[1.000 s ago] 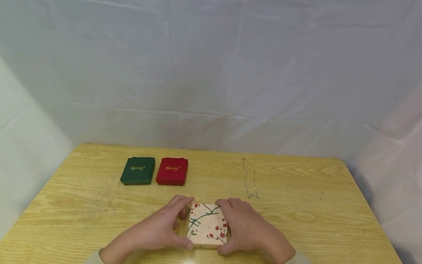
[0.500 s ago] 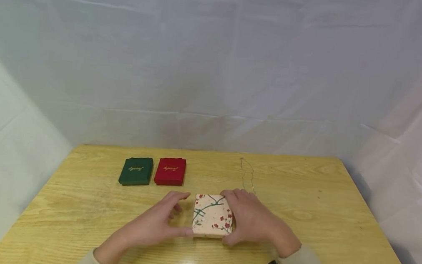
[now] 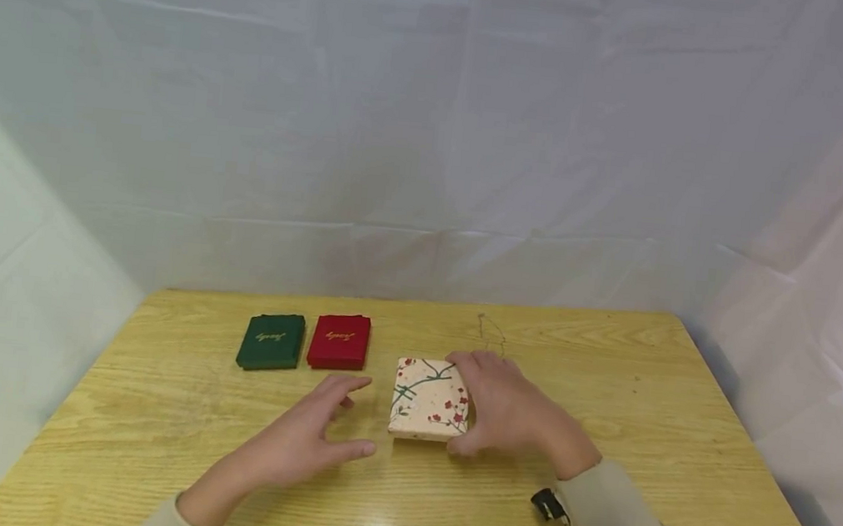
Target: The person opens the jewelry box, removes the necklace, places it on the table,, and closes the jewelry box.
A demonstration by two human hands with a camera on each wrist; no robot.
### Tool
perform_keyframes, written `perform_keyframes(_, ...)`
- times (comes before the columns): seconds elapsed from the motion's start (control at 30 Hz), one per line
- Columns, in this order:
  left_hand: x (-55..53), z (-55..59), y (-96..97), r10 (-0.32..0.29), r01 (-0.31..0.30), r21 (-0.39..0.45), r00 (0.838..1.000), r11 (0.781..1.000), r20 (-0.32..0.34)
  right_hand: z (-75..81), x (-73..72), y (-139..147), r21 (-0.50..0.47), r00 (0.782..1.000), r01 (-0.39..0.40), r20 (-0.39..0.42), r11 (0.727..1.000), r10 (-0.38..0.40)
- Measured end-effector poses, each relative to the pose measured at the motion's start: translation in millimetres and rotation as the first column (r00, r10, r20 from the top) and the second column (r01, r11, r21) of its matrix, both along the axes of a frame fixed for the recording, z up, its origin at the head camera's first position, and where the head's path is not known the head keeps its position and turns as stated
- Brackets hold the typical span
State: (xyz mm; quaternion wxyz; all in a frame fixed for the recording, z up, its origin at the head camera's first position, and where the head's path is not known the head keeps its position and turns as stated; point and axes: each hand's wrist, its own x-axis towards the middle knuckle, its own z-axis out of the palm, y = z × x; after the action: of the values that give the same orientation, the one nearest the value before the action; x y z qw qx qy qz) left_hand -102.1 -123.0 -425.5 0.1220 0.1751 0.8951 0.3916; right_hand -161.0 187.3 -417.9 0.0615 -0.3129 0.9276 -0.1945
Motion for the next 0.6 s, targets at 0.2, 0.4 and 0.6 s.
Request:
perform_keyframes(0.2,1.1,0.8,-2.5,-0.003,0.0,-0.036,0.998,0.999,-0.065,0.9,-12.7,1.0,0.016,1.0,-0.006,-0.012,1.0,0.006)
perform_keyframes(0.4,1.8,-1.2,-7.2,-0.015,0.006,-0.081,0.993,0.997,-0.116,-2.9,-29.1,1.1,0.014,1.0,0.005,-0.012,1.0,-0.004)
perform_keyframes(0.6,5.5,-2.8,-10.1,-0.023,0.004,-0.109,0.985,0.994,-0.173,-8.5,-51.0,-2.0,0.011,1.0,0.013,-0.006,1.0,-0.013)
